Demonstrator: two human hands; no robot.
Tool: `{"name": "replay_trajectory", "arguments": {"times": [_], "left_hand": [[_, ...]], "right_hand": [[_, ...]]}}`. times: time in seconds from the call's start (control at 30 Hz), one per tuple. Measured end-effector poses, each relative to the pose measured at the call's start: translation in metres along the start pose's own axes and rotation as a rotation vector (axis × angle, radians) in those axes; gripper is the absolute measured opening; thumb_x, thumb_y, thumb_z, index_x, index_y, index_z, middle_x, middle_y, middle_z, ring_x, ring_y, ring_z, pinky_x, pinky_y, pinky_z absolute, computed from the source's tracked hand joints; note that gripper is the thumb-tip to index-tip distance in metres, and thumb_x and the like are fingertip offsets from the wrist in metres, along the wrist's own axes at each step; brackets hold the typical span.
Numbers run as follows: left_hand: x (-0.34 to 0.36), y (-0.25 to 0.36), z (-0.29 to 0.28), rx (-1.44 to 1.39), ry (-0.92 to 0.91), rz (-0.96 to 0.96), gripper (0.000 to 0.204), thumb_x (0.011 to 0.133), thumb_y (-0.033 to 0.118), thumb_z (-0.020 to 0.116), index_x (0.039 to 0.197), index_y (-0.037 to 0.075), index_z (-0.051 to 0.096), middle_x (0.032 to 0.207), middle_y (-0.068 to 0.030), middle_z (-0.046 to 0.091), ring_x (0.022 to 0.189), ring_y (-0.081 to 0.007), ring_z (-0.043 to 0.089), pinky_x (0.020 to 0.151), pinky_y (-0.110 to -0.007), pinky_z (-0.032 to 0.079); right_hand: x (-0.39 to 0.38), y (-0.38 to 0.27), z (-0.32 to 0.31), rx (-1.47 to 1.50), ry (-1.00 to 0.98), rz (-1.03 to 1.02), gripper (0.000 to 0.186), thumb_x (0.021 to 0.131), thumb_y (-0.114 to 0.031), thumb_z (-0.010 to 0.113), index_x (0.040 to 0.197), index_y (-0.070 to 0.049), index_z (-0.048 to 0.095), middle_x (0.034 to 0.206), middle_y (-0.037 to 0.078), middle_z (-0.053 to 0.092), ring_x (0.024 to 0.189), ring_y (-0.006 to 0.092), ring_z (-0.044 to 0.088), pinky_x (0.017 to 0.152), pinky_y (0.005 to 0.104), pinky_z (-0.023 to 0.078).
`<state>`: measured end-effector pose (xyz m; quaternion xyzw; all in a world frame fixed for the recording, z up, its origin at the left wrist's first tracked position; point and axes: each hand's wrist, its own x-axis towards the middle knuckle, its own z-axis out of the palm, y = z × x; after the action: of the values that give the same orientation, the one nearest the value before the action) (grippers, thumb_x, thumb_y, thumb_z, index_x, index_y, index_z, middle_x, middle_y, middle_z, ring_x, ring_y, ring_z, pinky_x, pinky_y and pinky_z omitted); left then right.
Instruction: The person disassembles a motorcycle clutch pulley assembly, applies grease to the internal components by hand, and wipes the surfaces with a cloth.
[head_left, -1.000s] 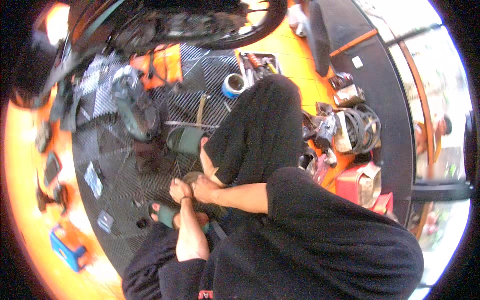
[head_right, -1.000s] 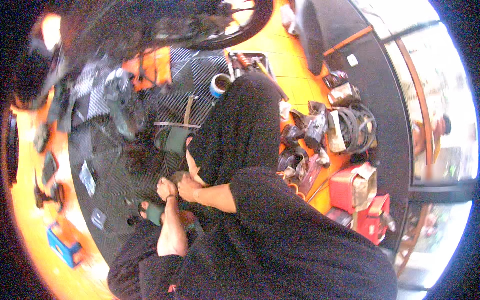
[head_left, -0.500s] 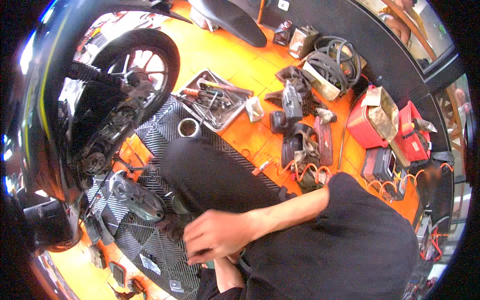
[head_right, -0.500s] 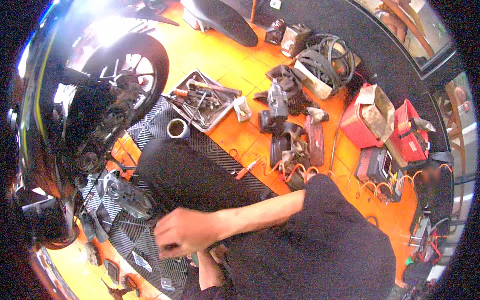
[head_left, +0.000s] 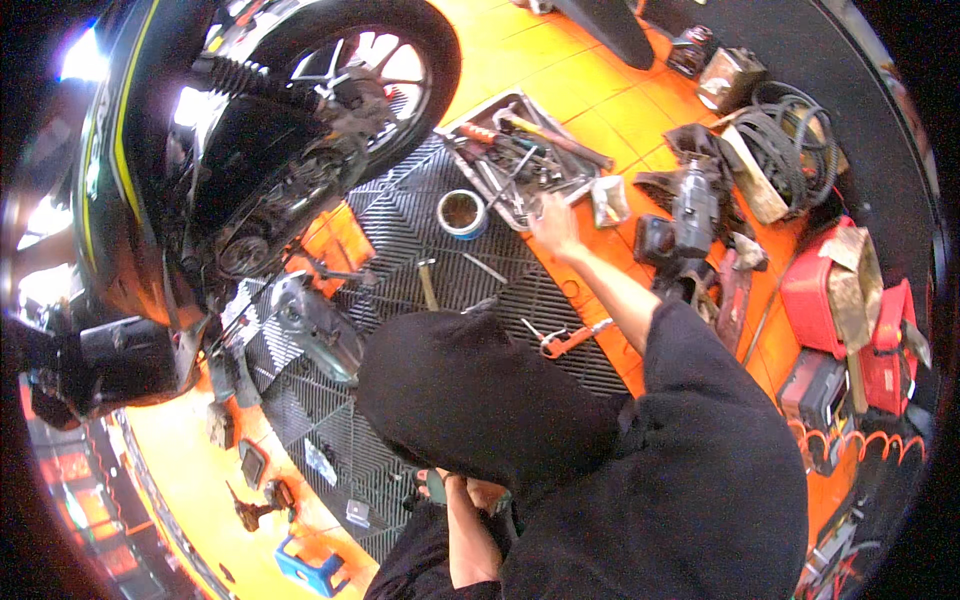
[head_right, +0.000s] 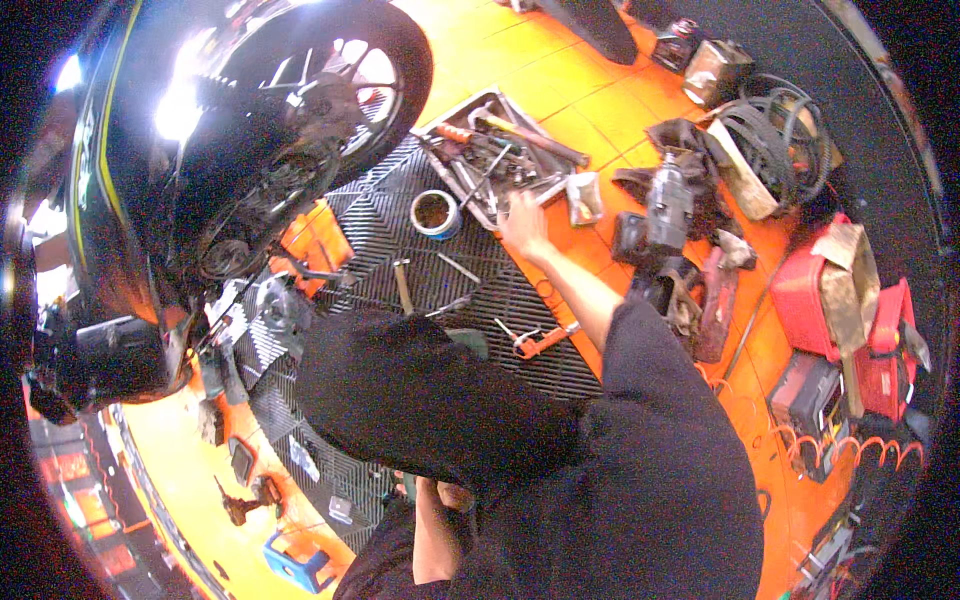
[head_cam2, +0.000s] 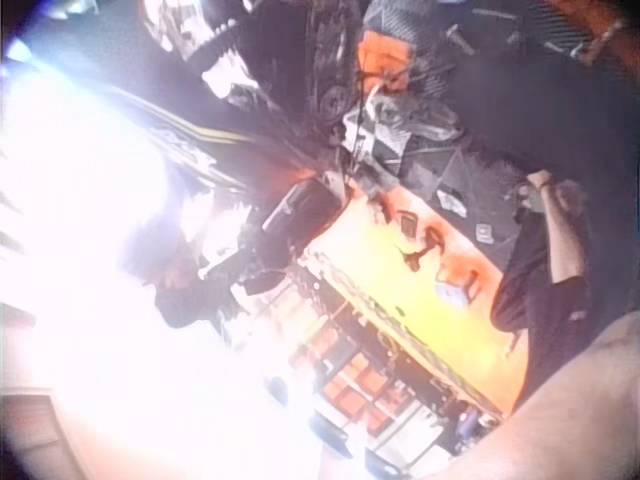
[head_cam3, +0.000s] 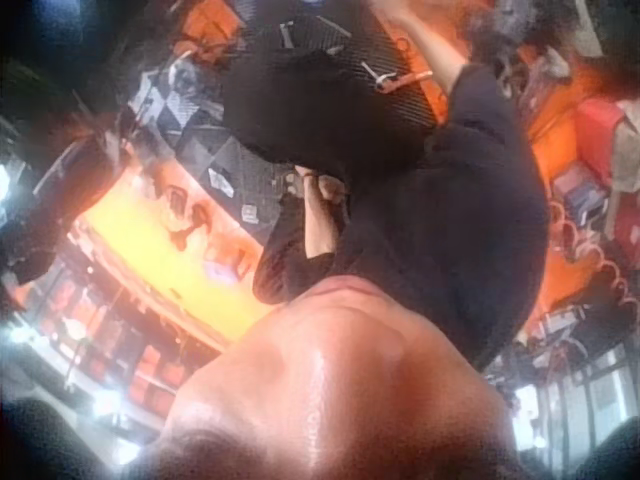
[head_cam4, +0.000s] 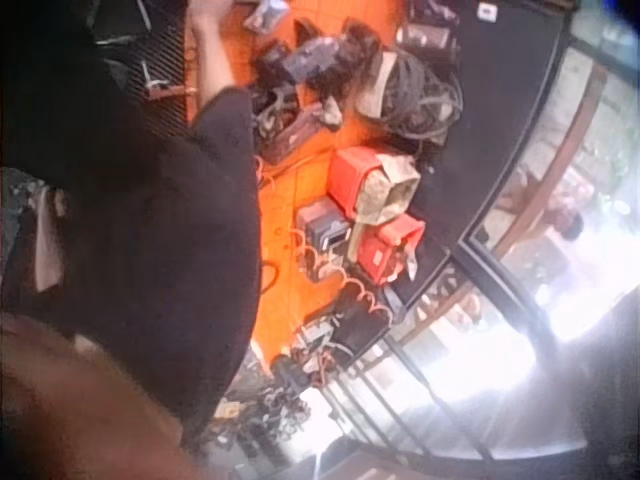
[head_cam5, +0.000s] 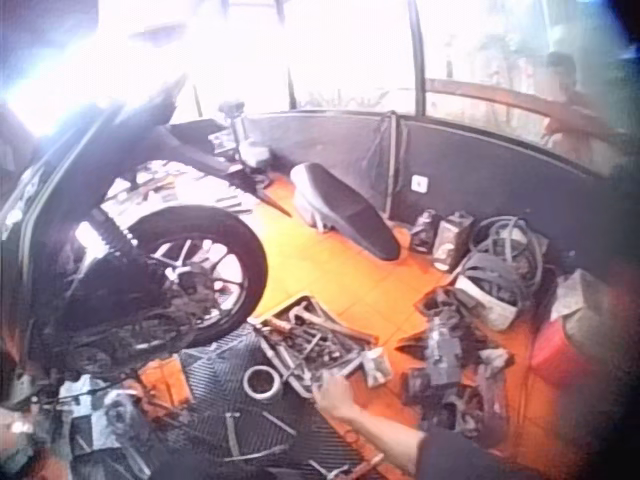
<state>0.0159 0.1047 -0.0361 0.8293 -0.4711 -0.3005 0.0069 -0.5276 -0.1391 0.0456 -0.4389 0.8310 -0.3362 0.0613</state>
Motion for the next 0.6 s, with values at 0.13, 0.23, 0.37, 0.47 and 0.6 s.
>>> {"name": "replay_trajectory", "arguments": {"times": [0.13,0.23,0.37,0.47,0.6], "left_hand": [[-0.01,-0.006,-0.005,0.002,-0.029,-0.008,0.049,0.105,0.042,0.042,0.106,0.002,0.07,0.105,-0.0318,0.071,0.1,-0.0543,0.065,0.086,-0.06,0.049],[-0.012,-0.017,-0.004,-0.001,-0.068,0.002,0.049,0.105,0.043,0.042,0.106,0.002,0.07,0.105,-0.0318,0.071,0.101,-0.0544,0.065,0.087,-0.059,0.048],[-0.007,-0.024,-0.002,-0.006,-0.096,0.01,0.05,0.105,0.043,0.042,0.107,0.002,0.07,0.106,-0.0317,0.07,0.101,-0.0545,0.065,0.087,-0.059,0.048],[-0.011,-0.009,-0.004,-0.033,-0.113,0.039,0.05,0.105,0.044,0.042,0.108,0.002,0.07,0.106,-0.0317,0.07,0.102,-0.0546,0.065,0.088,-0.059,0.048],[-0.027,0.027,-0.021,-0.193,-0.035,0.036,0.055,0.106,0.049,0.04,0.111,0.002,0.069,0.108,-0.0322,0.07,0.106,-0.0544,0.064,0.091,-0.058,0.048]], "right_hand": [[0.089,-0.005,0.053,0.11,-0.052,0.517,0.037,0.083,-0.031,0.075,0.104,0.0,0.077,0.111,0.025,0.074,0.107,0.0395,0.071,0.097,0.0465,0.055],[0.105,0.002,0.077,0.265,0.103,0.747,0.034,0.083,-0.031,0.077,0.1,-0.001,0.079,0.108,0.023,0.076,0.105,0.0361,0.073,0.095,0.0439,0.056],[0.124,0.042,0.099,0.523,-0.102,0.834,0.042,0.084,-0.023,0.085,0.121,-0.006,0.075,0.084,0.011,0.072,0.047,0.0166,0.058,0.039,0.0358,0.042],[0.134,0.062,0.104,0.269,-0.137,0.61,0.044,0.084,-0.036,0.081,0.114,-0.004,0.078,0.097,0.017,0.076,0.078,0.0265,0.07,0.071,0.0403,0.053],[0.117,0.055,0.073,-0.098,-0.094,0.398,0.056,0.084,-0.054,0.069,0.103,-0.003,0.081,0.109,0.022,0.077,0.105,0.0354,0.071,0.101,0.0409,0.051]]}}
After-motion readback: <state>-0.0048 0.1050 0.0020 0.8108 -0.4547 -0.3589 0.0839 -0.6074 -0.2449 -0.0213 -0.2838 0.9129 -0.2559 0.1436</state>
